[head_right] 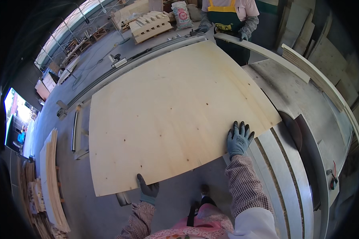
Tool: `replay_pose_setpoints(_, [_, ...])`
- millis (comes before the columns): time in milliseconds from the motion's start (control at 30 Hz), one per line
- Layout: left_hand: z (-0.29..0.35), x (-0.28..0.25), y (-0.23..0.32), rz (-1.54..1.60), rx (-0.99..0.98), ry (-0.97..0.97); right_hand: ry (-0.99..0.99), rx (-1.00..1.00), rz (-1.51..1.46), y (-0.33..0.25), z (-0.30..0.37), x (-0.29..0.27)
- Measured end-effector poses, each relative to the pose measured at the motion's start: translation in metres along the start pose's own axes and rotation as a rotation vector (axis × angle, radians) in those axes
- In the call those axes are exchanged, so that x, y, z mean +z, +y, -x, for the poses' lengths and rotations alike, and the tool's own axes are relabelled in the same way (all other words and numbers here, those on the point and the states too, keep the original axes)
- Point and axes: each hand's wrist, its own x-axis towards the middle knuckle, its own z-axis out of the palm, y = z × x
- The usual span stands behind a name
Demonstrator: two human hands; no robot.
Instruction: The person carries a large plywood sheet to a panel saw and positions it for cutting. They guide the sheet through the saw blade with both hands while a coworker assists on the opposite side. The person maintains steady pressure and alignment as the sheet is cut.
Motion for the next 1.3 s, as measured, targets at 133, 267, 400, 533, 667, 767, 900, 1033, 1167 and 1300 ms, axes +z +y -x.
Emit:
replay_pose_setpoints(133, [0.026, 0.000, 0.006, -0.012, -0.012, 0.116, -0.013, -0.011, 0.008, 0.002, 0.028, -0.001])
replay_pose_setpoints(267, [0.049, -0.022, 0.013, -0.024, -0.051, 0.163, -0.024, -0.023, 0.029, 0.002, 0.059, -0.011])
replay_pose_setpoints(400, [0.061, -0.022, 0.010, 0.036, -0.054, 0.165, 0.017, -0.027, 0.028, 0.013, 0.070, -0.014])
replay_pose_setpoints(533, [0.061, -0.021, 0.004, 0.101, -0.049, 0.087, 0.045, -0.019, 0.002, 0.018, 0.066, -0.019])
replay_pose_setpoints(667, [0.063, -0.028, 0.002, 0.065, -0.069, 0.006, 0.050, -0.029, -0.019, 0.012, 0.064, -0.011])
replay_pose_setpoints(767, [0.065, -0.028, -0.001, 0.059, -0.062, -0.048, 0.045, -0.017, -0.030, 0.023, 0.067, -0.015])
replay_pose_setpoints(900, [0.063, -0.020, -0.006, -0.055, 0.057, -0.022, 0.024, -0.027, -0.052, 0.020, 0.062, -0.017])
replay_pose_setpoints(1033, [0.067, -0.008, 0.002, -0.008, -0.007, -0.014, 0.039, -0.034, -0.073, 0.020, 0.062, -0.016])
replay_pose_setpoints(1167, [0.064, -0.013, 0.007, 0.016, -0.016, 0.071, -0.006, -0.038, -0.104, 0.013, 0.057, -0.019])
replay_pose_setpoints(1300, [0.062, -0.028, 0.012, 0.053, -0.013, 0.078, 0.009, -0.045, -0.092, 0.019, 0.056, -0.018])
